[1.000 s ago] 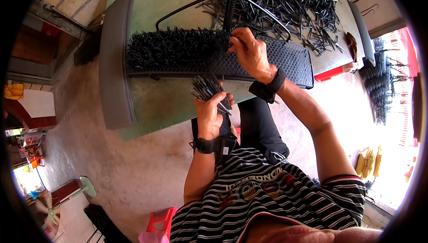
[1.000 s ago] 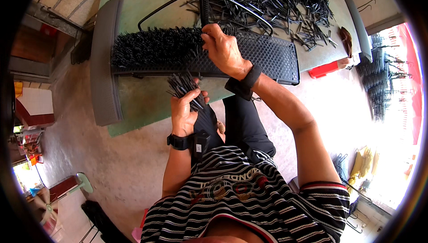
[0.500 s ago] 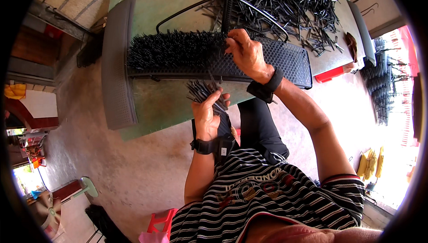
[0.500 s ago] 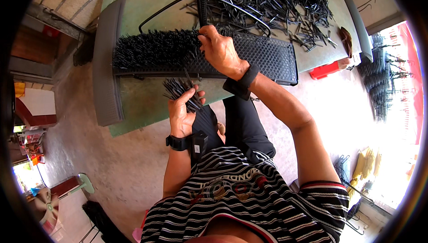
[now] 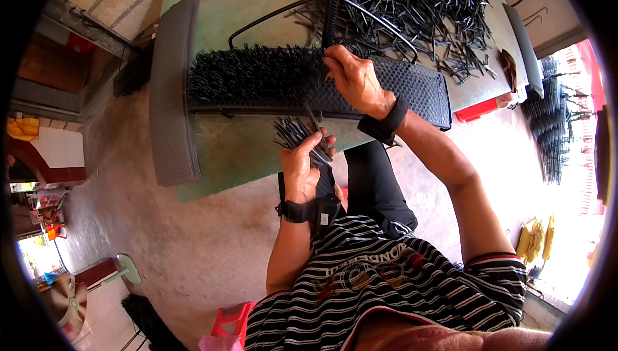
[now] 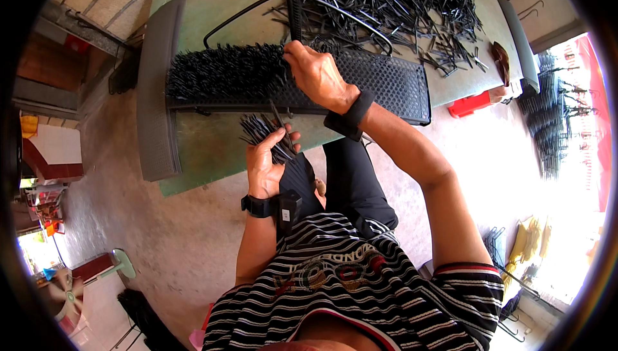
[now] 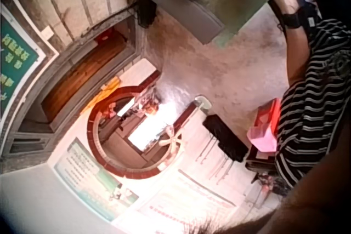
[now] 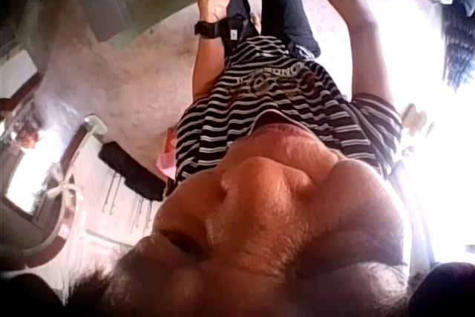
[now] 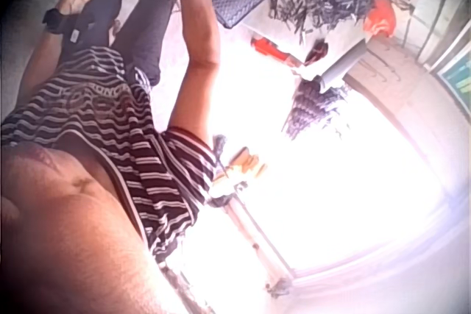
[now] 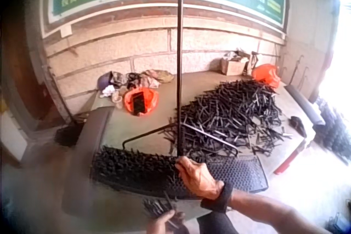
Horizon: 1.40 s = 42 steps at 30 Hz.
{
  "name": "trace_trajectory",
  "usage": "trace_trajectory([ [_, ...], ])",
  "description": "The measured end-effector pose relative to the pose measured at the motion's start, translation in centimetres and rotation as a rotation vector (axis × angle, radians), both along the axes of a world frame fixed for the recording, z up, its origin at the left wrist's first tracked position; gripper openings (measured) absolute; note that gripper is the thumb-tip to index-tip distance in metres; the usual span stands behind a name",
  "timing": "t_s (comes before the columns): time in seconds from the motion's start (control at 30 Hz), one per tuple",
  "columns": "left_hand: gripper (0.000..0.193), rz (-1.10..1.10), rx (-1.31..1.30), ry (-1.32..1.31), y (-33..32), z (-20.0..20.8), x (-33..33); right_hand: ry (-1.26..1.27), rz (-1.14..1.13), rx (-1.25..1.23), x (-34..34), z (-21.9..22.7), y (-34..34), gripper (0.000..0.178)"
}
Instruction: The person inserts black plastic bristles into a perforated broom head base. They pick up bundles of bristles from a pile on the table and push them into the holes of the base, working methodically to fill the surface.
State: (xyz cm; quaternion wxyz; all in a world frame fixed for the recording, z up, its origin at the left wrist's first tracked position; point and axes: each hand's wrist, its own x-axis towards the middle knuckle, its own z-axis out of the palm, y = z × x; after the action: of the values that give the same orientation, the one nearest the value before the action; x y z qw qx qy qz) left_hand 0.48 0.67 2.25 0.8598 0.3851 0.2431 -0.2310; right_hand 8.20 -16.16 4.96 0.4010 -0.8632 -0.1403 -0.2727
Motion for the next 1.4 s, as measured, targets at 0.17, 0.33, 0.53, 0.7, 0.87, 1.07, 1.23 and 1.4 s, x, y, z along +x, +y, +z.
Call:
trace_trajectory([
  [0.17, 0.021, -0.003, 0.002, -0.028, 0.0, -0.3, 0.0, 0.050, -0.043, 0.031, 0.0, -0.6, -0.1, 0.012],
  [0.33, 0.020, -0.004, 0.013, -0.005, 0.0, -0.1, -0.1, -0.007, -0.028, -0.281, 0.0, -1.6, -0.5, 0.010],
  [0.53, 0.019, -0.050, -0.023, -0.039, 0.4, 0.1, -0.1, 0.217, -0.033, -0.160, -1.8, 0.1, 0.2, 0.018],
  [0.7, 0.016, -0.104, -0.113, -0.119, -0.4, -0.5, -0.2, 0.832, 0.184, 0.257, -4.0, 0.6, 0.0, 0.018],
  [0.87, 0.010, 0.148, -0.097, -0.116, -0.3, -2.3, 0.7, 0.538, 0.004, 0.490, -7.4, 1.5, 1.5, 0.021],
  [1.07, 0.009, 0.256, -0.255, -0.086, 1.0, -2.4, 1.5, 0.331, -0.070, 0.823, -8.1, 0.8, 2.3, 0.014],
  [1.23, 0.014, 0.133, -0.229, -0.134, 2.9, -3.6, 1.3, 0.255, -0.202, 0.689, -9.0, 0.9, 2.8, 0.009],
  [1.4, 0.016, -0.065, -0.235, -0.048, 2.0, -0.9, 0.2, -0.388, 0.295, -0.292, -8.3, -0.9, 1.8, 0.032],
])
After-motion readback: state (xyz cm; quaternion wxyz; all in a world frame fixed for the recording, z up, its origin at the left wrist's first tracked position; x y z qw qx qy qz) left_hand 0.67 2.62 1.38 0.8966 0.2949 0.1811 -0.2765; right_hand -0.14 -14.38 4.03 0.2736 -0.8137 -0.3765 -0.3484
